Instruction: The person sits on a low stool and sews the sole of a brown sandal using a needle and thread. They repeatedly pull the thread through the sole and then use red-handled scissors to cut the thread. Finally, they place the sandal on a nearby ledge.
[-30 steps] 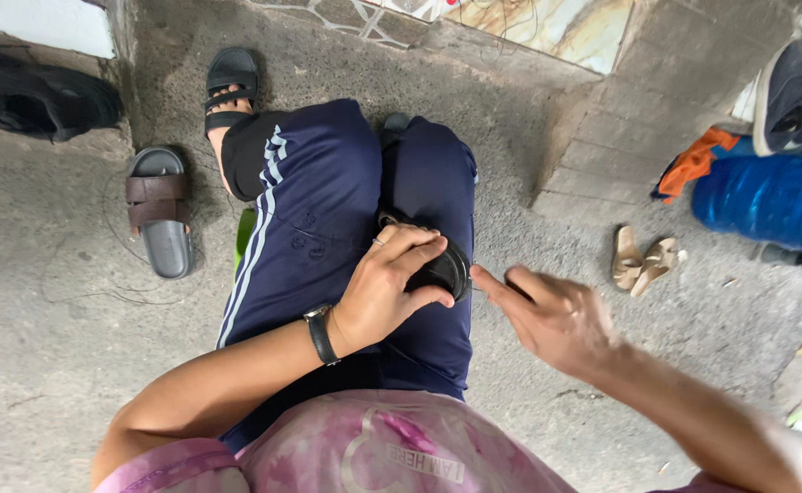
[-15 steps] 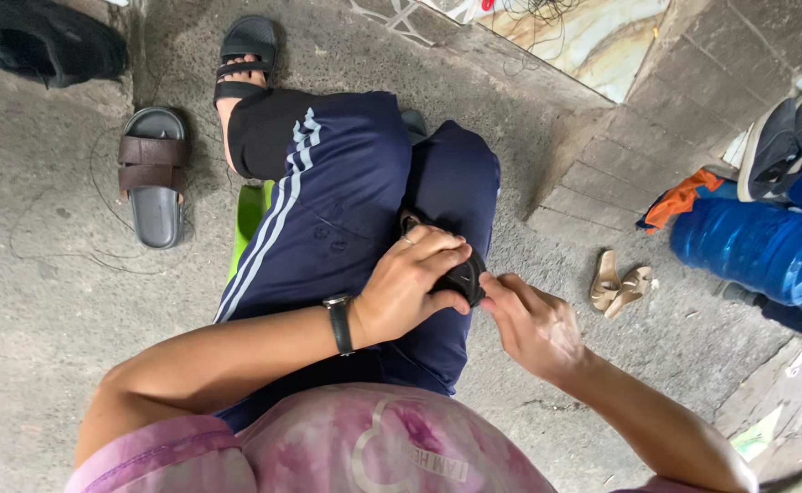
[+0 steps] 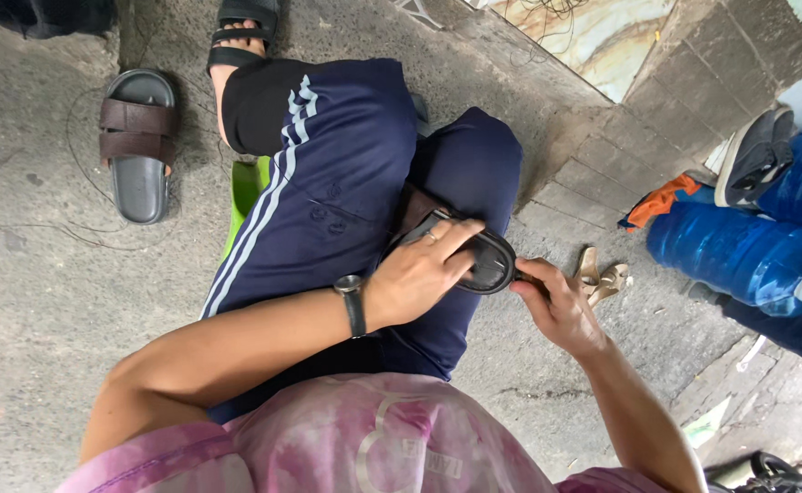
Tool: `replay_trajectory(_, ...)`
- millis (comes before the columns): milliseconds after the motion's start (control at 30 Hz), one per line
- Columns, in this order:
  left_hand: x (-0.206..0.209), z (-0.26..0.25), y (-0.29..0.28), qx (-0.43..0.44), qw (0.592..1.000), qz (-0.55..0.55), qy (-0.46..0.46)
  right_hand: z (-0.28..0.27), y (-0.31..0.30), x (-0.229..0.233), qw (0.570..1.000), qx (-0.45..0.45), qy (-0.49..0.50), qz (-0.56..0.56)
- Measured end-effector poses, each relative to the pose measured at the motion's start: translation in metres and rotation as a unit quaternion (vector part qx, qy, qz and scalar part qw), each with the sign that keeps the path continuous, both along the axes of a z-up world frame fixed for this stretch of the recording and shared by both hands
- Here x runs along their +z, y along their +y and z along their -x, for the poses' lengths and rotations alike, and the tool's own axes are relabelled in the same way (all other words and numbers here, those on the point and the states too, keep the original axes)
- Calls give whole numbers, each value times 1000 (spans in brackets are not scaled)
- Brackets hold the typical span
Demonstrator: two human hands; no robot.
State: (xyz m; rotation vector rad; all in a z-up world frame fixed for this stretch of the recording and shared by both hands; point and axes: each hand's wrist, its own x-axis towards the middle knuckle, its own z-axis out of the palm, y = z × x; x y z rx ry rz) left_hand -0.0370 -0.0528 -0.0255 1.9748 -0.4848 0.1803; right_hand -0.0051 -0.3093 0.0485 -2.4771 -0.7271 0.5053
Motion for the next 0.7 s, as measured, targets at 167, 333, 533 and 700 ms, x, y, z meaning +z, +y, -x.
replay_trajectory(167,34,1,17,-135,880,374,257,-2,3,6,1000,-10,14,14)
replay_trajectory(333,19,11,-8,-86,795,472,372,-3,23,20,996,34,-81,7)
replay_trajectory(533,5,8,-18,-43,870,255,420,-10,53,48,972,116,-204,1)
replay_trajectory(700,11,4,-9,-83,855,247,448,-6,28,42,987,86,-134,-27)
